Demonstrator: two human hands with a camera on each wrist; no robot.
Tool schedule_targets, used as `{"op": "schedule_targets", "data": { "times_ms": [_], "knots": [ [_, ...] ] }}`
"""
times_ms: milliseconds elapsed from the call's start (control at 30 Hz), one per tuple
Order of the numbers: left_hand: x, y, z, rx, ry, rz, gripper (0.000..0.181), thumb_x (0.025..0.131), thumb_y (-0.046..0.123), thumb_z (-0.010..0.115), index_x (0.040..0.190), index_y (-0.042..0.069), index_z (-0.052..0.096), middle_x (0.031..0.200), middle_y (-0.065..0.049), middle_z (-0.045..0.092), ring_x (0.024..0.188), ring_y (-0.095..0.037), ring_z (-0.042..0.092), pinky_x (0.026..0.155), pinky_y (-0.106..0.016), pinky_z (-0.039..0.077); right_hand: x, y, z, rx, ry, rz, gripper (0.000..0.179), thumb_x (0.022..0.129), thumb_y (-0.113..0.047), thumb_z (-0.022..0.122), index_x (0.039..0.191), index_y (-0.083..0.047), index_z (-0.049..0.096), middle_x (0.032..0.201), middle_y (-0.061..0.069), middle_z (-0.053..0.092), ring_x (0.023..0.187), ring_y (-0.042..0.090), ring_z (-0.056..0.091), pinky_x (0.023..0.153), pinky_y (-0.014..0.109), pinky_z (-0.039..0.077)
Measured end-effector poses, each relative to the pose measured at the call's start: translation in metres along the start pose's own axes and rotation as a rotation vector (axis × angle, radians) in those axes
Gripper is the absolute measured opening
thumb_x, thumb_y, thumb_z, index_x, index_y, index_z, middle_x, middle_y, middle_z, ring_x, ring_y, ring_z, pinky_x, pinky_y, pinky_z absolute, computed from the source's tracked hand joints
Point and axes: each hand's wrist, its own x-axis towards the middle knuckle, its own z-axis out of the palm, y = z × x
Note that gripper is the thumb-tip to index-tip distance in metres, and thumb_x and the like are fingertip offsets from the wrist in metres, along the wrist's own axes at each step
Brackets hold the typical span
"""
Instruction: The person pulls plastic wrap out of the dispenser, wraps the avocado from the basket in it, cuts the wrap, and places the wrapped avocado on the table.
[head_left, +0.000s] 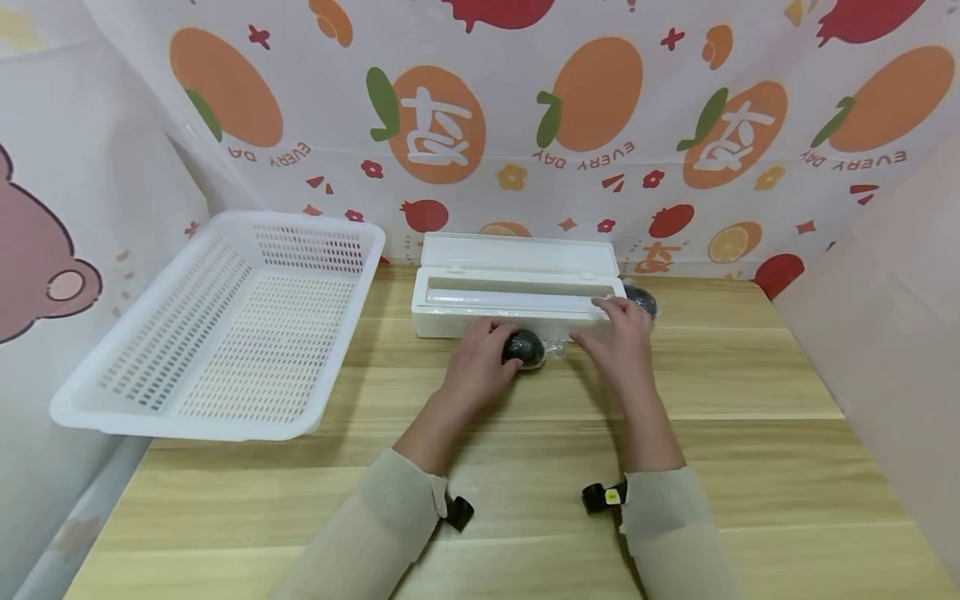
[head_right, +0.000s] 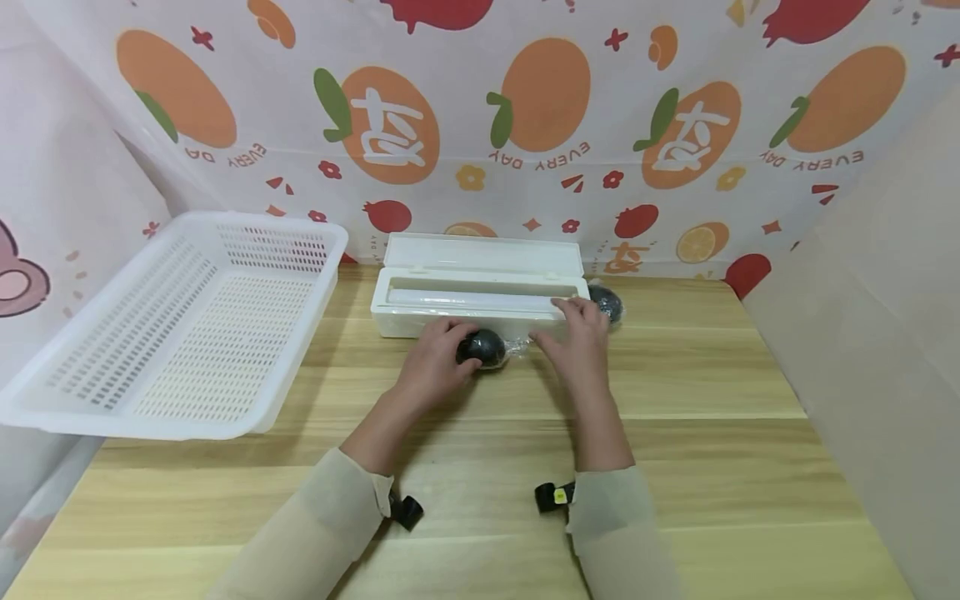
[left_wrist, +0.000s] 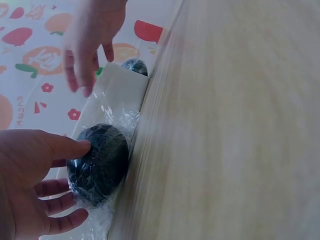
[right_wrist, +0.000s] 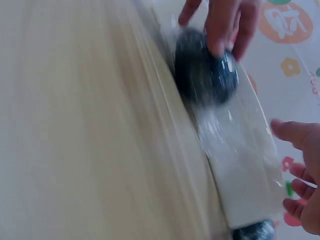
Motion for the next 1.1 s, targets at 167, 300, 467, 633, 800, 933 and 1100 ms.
{"op": "schedule_targets", "data": {
  "times_ms": [167,300,467,633,800,933,1100],
  "knots": [
    [0.000,0.001,0.000,0.005,-0.002,-0.004,0.047,0.085,0.023,0.078,0.127,0.010,0.063,0.126,-0.011,0.057,0.120,-0.028,0.050,0.103,-0.041,0.044,0.017,0.017,-0.015,-0.143,-0.055,-0.037,0.087,0.077,-0.036,0.085,0.147,-0.008,0.043,0.155,0.018,0.033,0.143,0.042,0.024,0.114,0.061,0.026],
    [-0.001,0.001,0.001,0.019,-0.001,-0.007,0.047,0.085,0.024,0.078,0.127,0.010,0.062,0.127,-0.012,0.056,0.121,-0.029,0.049,0.102,-0.043,0.044,0.028,0.029,-0.016,-0.163,-0.102,-0.069,0.089,0.078,-0.041,0.082,0.149,-0.007,0.040,0.155,0.017,0.036,0.144,0.038,0.027,0.116,0.057,0.024],
    [-0.003,0.001,0.002,0.011,-0.005,-0.018,0.048,0.085,0.024,0.078,0.128,0.011,0.062,0.128,-0.012,0.055,0.120,-0.029,0.049,0.101,-0.043,0.045,0.034,0.041,-0.016,-0.214,-0.169,-0.080,0.092,0.080,-0.049,0.079,0.150,-0.007,0.037,0.158,0.016,0.032,0.146,0.036,0.026,0.116,0.057,0.024],
    [-0.004,0.002,0.002,0.015,0.014,-0.011,0.047,0.085,0.026,0.078,0.127,0.012,0.063,0.126,-0.011,0.055,0.118,-0.029,0.049,0.098,-0.043,0.046,0.038,0.050,-0.019,-0.276,-0.206,-0.080,0.099,0.079,-0.062,0.073,0.153,-0.010,0.034,0.159,0.012,0.032,0.145,0.038,0.028,0.113,0.059,0.029],
    [-0.005,0.008,-0.002,0.069,0.047,0.007,0.047,0.086,0.034,0.077,0.126,0.012,0.064,0.123,-0.011,0.055,0.114,-0.030,0.049,0.092,-0.041,0.049,0.039,0.060,-0.020,-0.286,-0.217,-0.065,0.099,0.076,-0.069,0.069,0.153,-0.014,0.037,0.159,0.009,0.033,0.143,0.045,0.028,0.111,0.063,0.029],
    [-0.001,0.019,-0.016,0.089,0.126,0.069,0.044,0.086,0.035,0.077,0.122,0.013,0.067,0.120,-0.010,0.058,0.110,-0.029,0.052,0.089,-0.040,0.050,0.041,0.061,-0.019,-0.270,-0.215,-0.073,0.100,0.074,-0.073,0.068,0.152,-0.016,0.040,0.159,0.005,0.033,0.144,0.047,0.026,0.112,0.063,0.027],
    [0.023,0.043,-0.023,0.029,0.148,0.265,0.036,0.087,0.029,0.076,0.117,0.011,0.070,0.116,-0.006,0.064,0.109,-0.026,0.058,0.094,-0.038,0.050,0.041,0.063,-0.018,-0.258,-0.204,-0.084,0.098,0.073,-0.070,0.071,0.150,-0.015,0.043,0.158,0.006,0.036,0.141,0.051,0.028,0.110,0.065,0.030]
  ]
}}
